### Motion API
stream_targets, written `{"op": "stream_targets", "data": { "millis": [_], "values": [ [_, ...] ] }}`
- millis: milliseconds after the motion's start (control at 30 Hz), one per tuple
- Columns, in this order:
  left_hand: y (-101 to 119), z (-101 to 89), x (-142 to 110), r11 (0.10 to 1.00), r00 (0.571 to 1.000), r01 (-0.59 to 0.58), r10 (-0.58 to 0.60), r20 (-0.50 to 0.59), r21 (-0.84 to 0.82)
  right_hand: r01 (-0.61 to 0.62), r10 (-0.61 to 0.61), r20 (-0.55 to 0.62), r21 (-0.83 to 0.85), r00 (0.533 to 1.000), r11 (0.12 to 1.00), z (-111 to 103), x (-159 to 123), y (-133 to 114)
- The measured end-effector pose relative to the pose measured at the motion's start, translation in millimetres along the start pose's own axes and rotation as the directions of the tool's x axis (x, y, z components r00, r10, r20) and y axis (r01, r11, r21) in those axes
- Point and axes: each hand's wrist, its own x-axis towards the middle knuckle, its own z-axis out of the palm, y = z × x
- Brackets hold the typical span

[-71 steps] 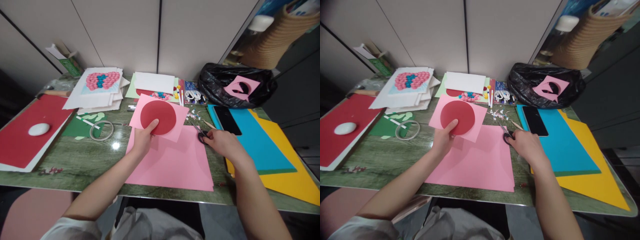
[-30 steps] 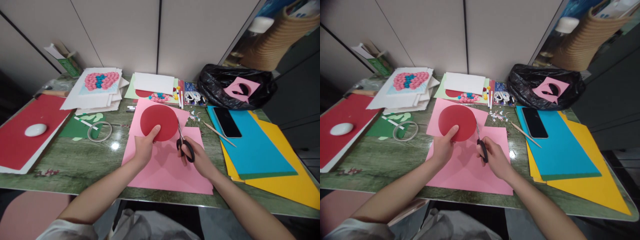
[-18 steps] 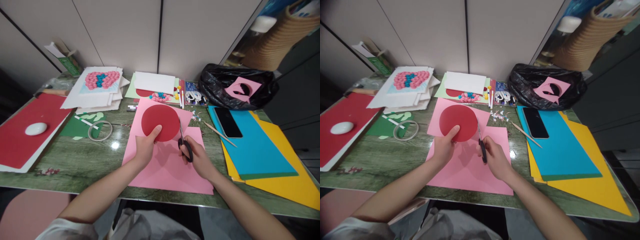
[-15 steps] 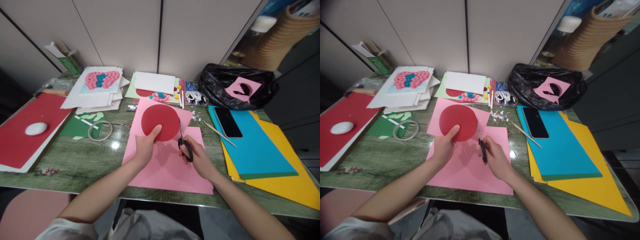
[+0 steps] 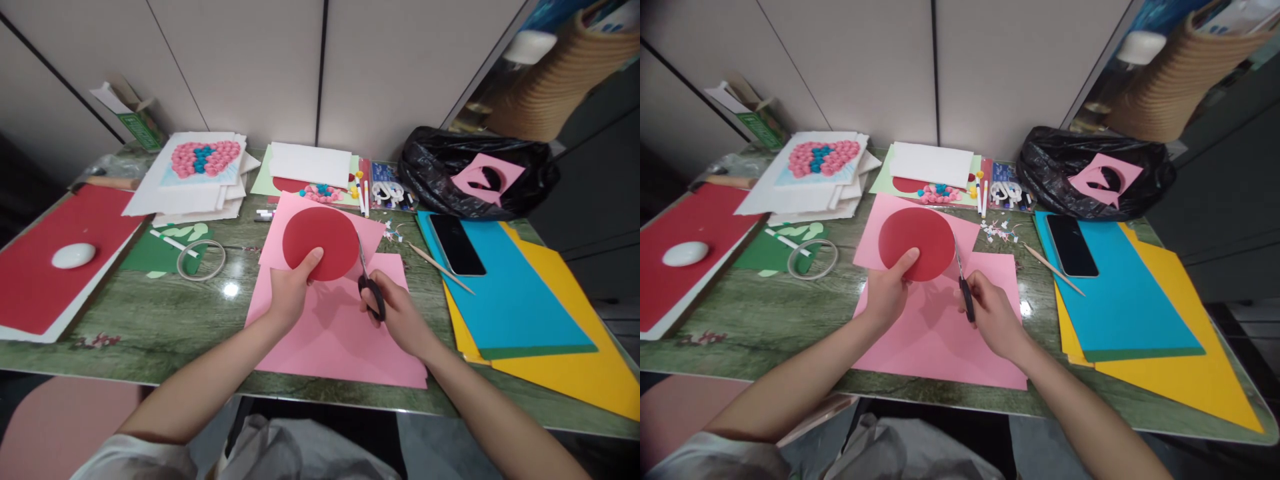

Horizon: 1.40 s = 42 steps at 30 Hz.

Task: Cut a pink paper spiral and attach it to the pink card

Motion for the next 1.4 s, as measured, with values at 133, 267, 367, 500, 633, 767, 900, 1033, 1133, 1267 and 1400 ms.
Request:
{"op": "stream_targets", "data": {
  "millis": [133, 267, 367, 500, 633, 767, 900, 1033, 1133, 1267, 1400],
  "values": [
    [1.9, 0.3, 0.4, 1.000, 1.000, 0.024, -0.024, -0.001, -0.012, -0.002, 0.002, -0.006, -0.005, 1.000, 1.000, -2.3, 0.0, 0.5],
    [3.6, 3.2, -1.5, 1.000, 1.000, 0.005, -0.004, 0.021, -0.030, 0.018, -0.018, -0.007, -0.003, 1.000, 1.000, -3.1, 1.4, -0.4],
    [3.6, 4.6, -3.0, 0.999, 0.999, 0.006, -0.004, 0.046, -0.052, 0.043, -0.045, -0.036, -0.050, 0.998, 0.998, -3.6, 3.5, -0.2],
    [2.4, 4.2, -2.8, 0.999, 0.999, 0.017, -0.015, 0.052, -0.027, 0.055, -0.060, -0.044, -0.099, 0.997, 0.994, -5.1, 4.8, 1.5],
    [2.1, 3.6, -2.2, 1.000, 0.998, 0.020, -0.019, 0.061, -0.015, 0.061, -0.065, -0.027, -0.128, 0.997, 0.990, -6.7, 3.8, 1.9],
    [2.7, 4.0, -2.6, 1.000, 0.998, 0.003, -0.002, 0.061, -0.022, 0.065, -0.069, -0.022, -0.138, 0.997, 0.988, -7.1, 3.2, 2.0],
    [2.9, 3.9, -2.2, 1.000, 0.998, 0.006, -0.005, 0.062, -0.013, 0.059, -0.063, -0.026, -0.135, 0.998, 0.989, -6.8, 3.0, 1.9],
    [2.6, 4.0, -1.2, 0.999, 0.998, -0.015, 0.018, 0.066, -0.043, 0.048, -0.051, -0.020, -0.128, 0.998, 0.991, -6.7, 2.8, 1.2],
    [2.5, 4.1, -0.2, 0.999, 0.997, -0.029, 0.032, 0.076, -0.046, 0.045, -0.049, -0.027, -0.140, 0.998, 0.989, -7.2, 3.2, 1.2],
    [3.0, 4.2, 1.1, 0.998, 0.997, -0.033, 0.036, 0.072, -0.050, 0.050, -0.055, -0.029, -0.167, 0.998, 0.985, -8.6, 4.3, 1.2],
    [3.8, 3.1, 1.4, 1.000, 0.998, -0.014, 0.016, 0.065, -0.027, 0.037, -0.041, -0.021, -0.140, 0.999, 0.989, -10.3, 4.9, -0.4]
  ]
}}
